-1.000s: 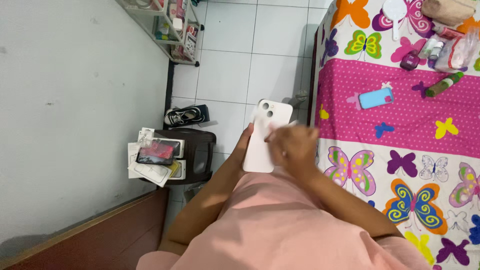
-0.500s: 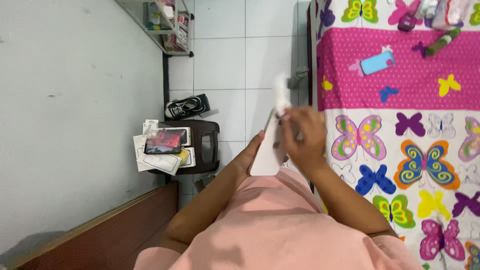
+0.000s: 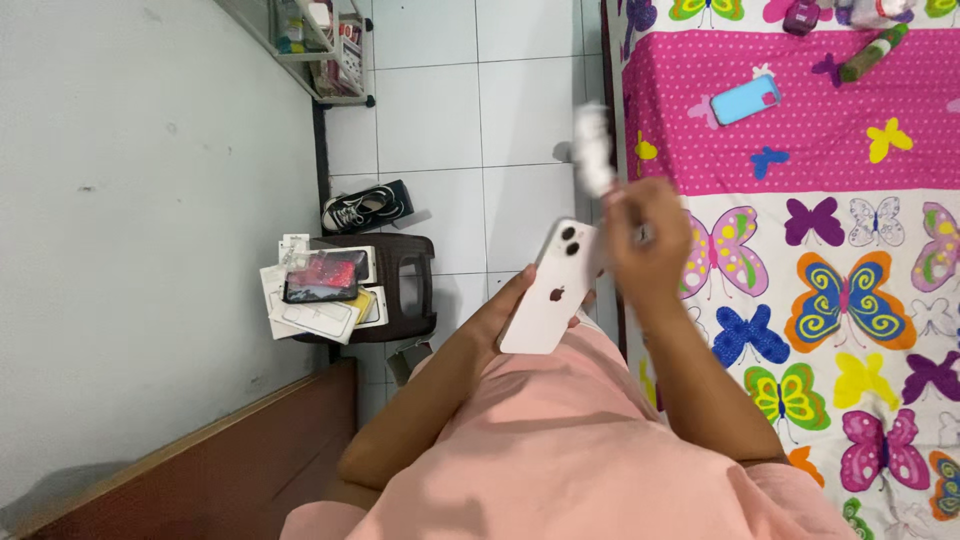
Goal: The person wipes a pink phone case with a tissue, then removes a blue case from a white phone and wipes the phone with a tissue. The person places the pink case onto the phone, adjusts it, and briefly inspects the phone before placing it on the bed.
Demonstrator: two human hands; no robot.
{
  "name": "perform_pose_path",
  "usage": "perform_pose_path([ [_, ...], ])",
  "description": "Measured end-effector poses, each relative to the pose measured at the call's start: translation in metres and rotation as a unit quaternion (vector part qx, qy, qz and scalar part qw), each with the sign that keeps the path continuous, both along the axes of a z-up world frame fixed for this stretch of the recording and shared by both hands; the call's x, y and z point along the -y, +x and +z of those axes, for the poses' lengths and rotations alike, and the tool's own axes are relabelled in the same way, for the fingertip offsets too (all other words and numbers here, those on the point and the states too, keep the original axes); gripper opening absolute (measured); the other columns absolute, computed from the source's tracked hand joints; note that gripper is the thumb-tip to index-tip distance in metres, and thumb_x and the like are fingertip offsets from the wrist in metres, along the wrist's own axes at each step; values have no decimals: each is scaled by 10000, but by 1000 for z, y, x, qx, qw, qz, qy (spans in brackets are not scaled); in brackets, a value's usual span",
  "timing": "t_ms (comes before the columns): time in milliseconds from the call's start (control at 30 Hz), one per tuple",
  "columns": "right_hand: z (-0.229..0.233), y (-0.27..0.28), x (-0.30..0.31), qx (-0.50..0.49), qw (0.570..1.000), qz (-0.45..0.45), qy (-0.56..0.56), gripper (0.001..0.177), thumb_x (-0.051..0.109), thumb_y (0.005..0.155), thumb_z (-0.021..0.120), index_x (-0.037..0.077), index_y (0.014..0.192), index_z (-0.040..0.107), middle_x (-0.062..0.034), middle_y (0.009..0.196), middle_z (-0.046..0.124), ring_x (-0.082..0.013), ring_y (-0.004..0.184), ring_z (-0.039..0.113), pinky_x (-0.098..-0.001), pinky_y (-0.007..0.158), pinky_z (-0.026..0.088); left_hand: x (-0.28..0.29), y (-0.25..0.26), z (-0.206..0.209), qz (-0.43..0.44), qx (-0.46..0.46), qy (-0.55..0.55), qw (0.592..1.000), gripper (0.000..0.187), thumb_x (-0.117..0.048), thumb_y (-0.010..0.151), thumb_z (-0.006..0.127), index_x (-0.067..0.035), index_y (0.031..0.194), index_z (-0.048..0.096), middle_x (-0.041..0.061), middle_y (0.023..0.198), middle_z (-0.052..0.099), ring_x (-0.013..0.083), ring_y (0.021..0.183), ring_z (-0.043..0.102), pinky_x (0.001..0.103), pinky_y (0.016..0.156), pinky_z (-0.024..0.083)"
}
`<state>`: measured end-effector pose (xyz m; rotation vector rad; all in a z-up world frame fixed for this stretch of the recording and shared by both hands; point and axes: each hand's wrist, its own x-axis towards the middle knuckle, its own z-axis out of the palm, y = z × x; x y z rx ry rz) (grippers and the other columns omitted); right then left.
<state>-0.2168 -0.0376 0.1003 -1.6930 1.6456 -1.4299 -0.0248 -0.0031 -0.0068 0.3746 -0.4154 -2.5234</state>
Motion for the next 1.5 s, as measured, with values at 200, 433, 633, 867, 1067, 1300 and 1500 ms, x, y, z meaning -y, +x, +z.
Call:
perform_pose_path([
  [200,0,-78,31,276,959,-19,66,77,37,1041,682,12,1113,695,-17,1053,663,-75,950,596,-242,868,472,19,-41,24,36,-40,9,999,996,-703,800,717,-81,1516,413,148,1376,615,235,1167,690,390,890,611],
  [433,31,-116,23,1,976,214,-48,124,-24,937,673,-31,1060,676,-107,1008,620,-187,931,591,-285,835,459,41,-84,34,27,87,-169,981,1168,-616,688,914,58,1527,459,232,1287,632,329,1112,672,443,953,591],
  [633,61,-170,45,-12,993,116,34,70,-38,1015,648,-34,1076,682,-112,952,626,-201,864,577,-309,782,446,51,-107,76,60,160,-297,939,1076,-430,765,957,-6,1594,419,107,1521,567,213,1417,558,397,1235,423],
  [867,66,-188,28,-72,977,185,-74,119,-21,941,658,-20,1058,682,-112,966,670,-222,848,590,-380,830,426,79,-153,87,137,133,-490,851,826,-70,776,901,-98,1490,487,28,1444,605,183,1389,537,383,1276,326],
  [1067,79,-202,28,-48,990,125,-32,133,-18,958,694,4,1082,738,-75,860,656,-218,769,567,-333,744,407,77,-168,92,115,245,-432,860,1011,-161,650,937,-50,1546,483,97,1497,578,196,1391,555,370,1222,437],
  [1300,78,-216,26,-73,984,155,-57,121,-6,973,686,10,1085,730,-80,876,650,-177,772,564,-327,744,412,75,-186,81,132,200,-384,892,1034,-171,664,961,-50,1547,437,111,1506,572,227,1385,532,355,1065,472],
  [1500,65,-216,18,12,989,142,-46,142,-7,986,692,-26,1123,723,-86,921,635,-151,790,533,-277,695,402,60,-203,71,130,133,-253,949,1057,-317,692,985,10,1543,450,122,1490,546,225,1378,553,392,1172,487],
])
